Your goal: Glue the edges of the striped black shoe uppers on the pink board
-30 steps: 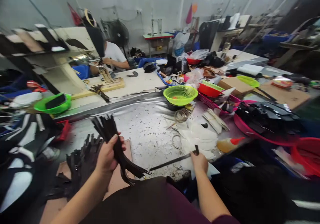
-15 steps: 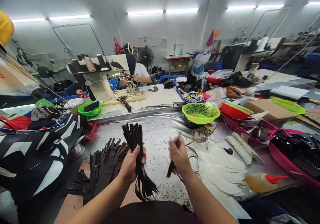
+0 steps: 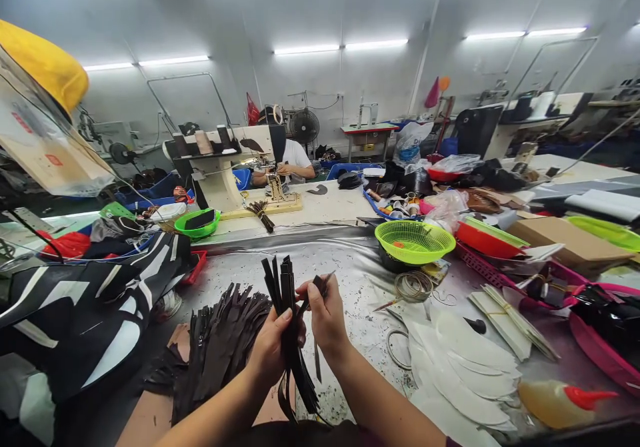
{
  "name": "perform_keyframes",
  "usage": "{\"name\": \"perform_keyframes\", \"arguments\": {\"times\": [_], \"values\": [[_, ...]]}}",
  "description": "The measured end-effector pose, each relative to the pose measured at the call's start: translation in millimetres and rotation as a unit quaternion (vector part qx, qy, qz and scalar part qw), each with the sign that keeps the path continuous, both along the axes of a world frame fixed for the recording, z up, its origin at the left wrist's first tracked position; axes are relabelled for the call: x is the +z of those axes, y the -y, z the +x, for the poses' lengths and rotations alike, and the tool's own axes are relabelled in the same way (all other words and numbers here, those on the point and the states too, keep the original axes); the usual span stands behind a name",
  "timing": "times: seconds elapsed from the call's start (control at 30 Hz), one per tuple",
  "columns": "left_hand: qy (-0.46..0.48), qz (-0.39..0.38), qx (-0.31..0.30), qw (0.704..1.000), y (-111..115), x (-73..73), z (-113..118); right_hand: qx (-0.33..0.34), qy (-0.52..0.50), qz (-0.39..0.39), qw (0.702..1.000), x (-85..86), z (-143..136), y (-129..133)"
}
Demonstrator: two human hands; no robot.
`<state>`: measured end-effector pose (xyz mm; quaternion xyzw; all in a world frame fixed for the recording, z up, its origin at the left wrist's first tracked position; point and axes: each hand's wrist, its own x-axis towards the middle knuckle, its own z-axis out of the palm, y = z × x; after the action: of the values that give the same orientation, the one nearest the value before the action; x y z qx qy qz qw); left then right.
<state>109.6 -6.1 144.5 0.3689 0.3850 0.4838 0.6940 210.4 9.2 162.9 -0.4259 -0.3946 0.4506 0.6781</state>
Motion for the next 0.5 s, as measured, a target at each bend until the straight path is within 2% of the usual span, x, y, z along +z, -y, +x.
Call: {"name": "perform_keyframes", "arguments": {"times": [0.1,0.2,0.27,0.37,0.43,0.5], "values": [[0.017,-0.016,0.009,1.000,0.6,3.7,4.0,0.003,-0.063,-0.022,0.998,-4.6,-3.1,4.4],[0.042,-0.059,0.033,0.997,1.0,6.6,6.4,-0.059,-0.095,0.023,0.993,-1.1,5.4,5.1],[0.034,-0.071,0.041,0.996,0.6,6.7,6.2,-0.086,-0.072,0.043,0.993,4.6,15.4,3.6],[-0.003,-0.038,0.036,0.999,-0.7,2.6,5.6,-0.019,0.052,0.010,0.998,11.7,24.9,0.3],[-0.021,-0.014,0.030,0.999,-1.6,-1.4,6.3,0.037,0.127,-0.025,0.991,12.6,23.7,-1.8],[-0.031,-0.007,0.029,0.999,-2.1,-4.2,7.5,0.062,0.148,-0.053,0.986,11.0,18.6,-3.7]]}}
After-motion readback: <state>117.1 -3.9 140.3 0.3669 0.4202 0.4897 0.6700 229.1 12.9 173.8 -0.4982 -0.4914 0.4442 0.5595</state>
